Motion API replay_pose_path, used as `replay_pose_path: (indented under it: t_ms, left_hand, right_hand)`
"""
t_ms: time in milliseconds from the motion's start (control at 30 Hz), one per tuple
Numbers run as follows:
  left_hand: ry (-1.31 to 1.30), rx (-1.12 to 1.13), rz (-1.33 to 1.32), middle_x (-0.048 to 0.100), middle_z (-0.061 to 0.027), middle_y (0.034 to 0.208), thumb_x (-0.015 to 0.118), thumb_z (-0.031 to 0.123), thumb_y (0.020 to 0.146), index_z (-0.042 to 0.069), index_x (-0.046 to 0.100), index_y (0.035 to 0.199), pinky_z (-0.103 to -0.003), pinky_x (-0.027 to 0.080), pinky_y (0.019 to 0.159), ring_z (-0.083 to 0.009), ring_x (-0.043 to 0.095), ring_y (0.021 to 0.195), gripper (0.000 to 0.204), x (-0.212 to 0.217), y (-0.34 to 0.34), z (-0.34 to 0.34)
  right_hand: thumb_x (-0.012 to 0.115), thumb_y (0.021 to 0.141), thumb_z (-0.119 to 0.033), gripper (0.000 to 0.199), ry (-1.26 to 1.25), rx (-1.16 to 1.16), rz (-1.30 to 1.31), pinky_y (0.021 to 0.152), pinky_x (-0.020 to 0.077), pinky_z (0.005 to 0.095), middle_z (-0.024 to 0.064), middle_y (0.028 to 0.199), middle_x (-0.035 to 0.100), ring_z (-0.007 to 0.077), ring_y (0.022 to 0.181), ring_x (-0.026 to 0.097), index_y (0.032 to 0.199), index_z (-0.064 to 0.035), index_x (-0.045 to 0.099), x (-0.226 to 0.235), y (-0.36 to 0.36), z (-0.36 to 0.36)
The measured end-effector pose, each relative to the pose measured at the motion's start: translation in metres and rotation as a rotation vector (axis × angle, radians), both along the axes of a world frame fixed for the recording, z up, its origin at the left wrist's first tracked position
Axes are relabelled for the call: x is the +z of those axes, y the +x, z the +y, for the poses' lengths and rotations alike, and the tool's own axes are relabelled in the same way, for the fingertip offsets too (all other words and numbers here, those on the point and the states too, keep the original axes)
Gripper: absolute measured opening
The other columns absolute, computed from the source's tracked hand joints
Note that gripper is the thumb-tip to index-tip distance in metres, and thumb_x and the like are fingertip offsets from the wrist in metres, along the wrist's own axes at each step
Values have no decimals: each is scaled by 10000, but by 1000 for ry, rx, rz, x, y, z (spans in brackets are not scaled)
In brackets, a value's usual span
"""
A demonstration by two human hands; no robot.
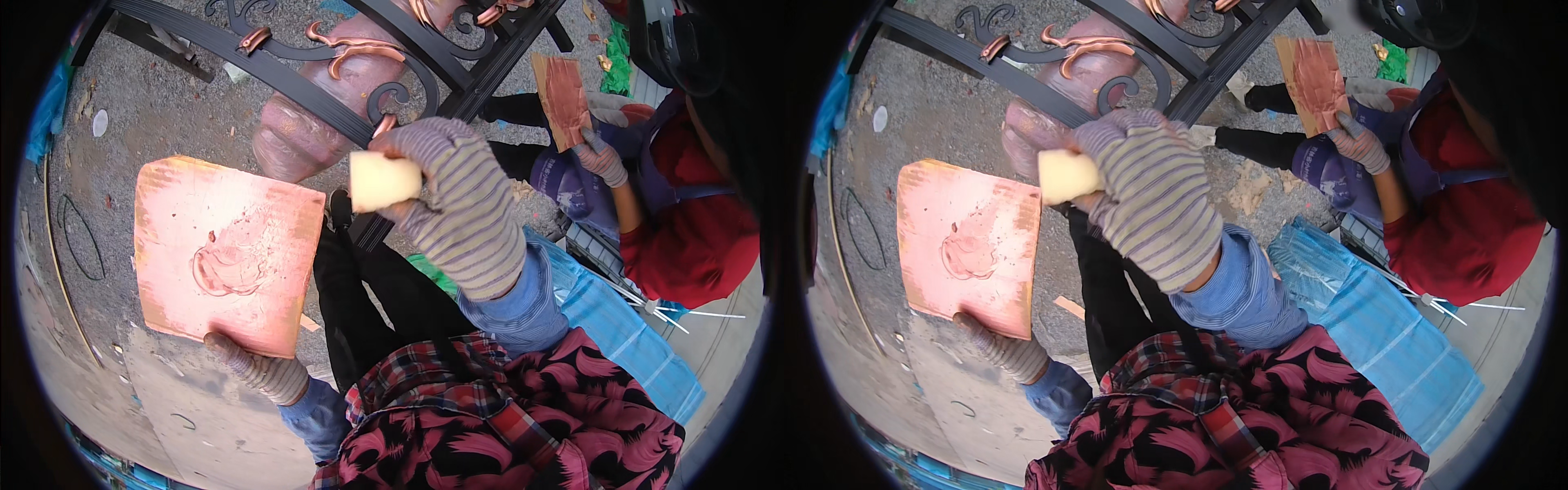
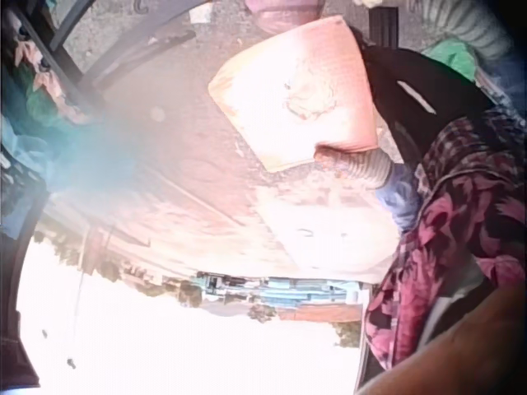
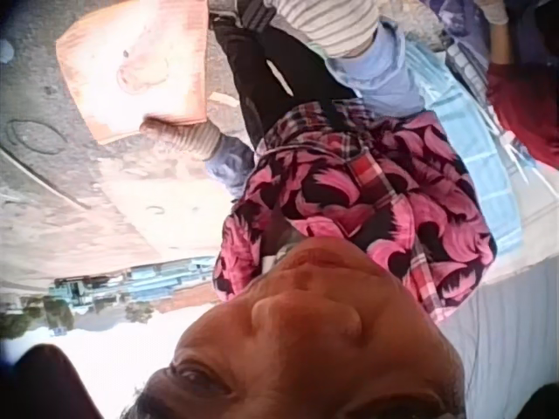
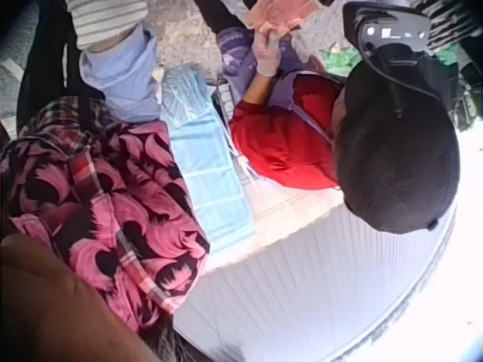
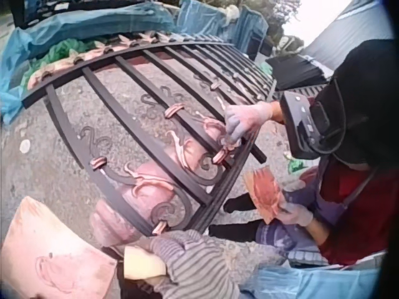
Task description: The person applies copper-colored paint to the ornate scrollwork of a black metal gate using a sponge. They hold a paint-soaked board in the other hand and repeatedly dab the sponge onto the gate's decorative elements. Another person is visible working on a different section of the gate in the background.
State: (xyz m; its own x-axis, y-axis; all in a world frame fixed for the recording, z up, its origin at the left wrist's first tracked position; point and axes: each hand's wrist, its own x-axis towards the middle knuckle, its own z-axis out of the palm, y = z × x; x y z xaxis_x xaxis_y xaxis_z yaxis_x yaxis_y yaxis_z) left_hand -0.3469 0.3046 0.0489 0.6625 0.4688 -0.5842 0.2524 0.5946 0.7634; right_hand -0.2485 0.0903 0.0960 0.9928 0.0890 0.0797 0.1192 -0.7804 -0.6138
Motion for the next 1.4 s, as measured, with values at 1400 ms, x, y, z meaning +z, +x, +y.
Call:
replay_pose_path:
  t_ms: [1400]
  left_hand:
    - [96,132,43,355,-94,1268,468,510,787,2,346,1233,-382,278,972,-252,352,1126,687,-12,-12,18]
  right_hand:
    - [730,630,-115,455,54,-420,9,655,468,218,97,896,566,122,758,552,997,27,503,-41,40,-90]
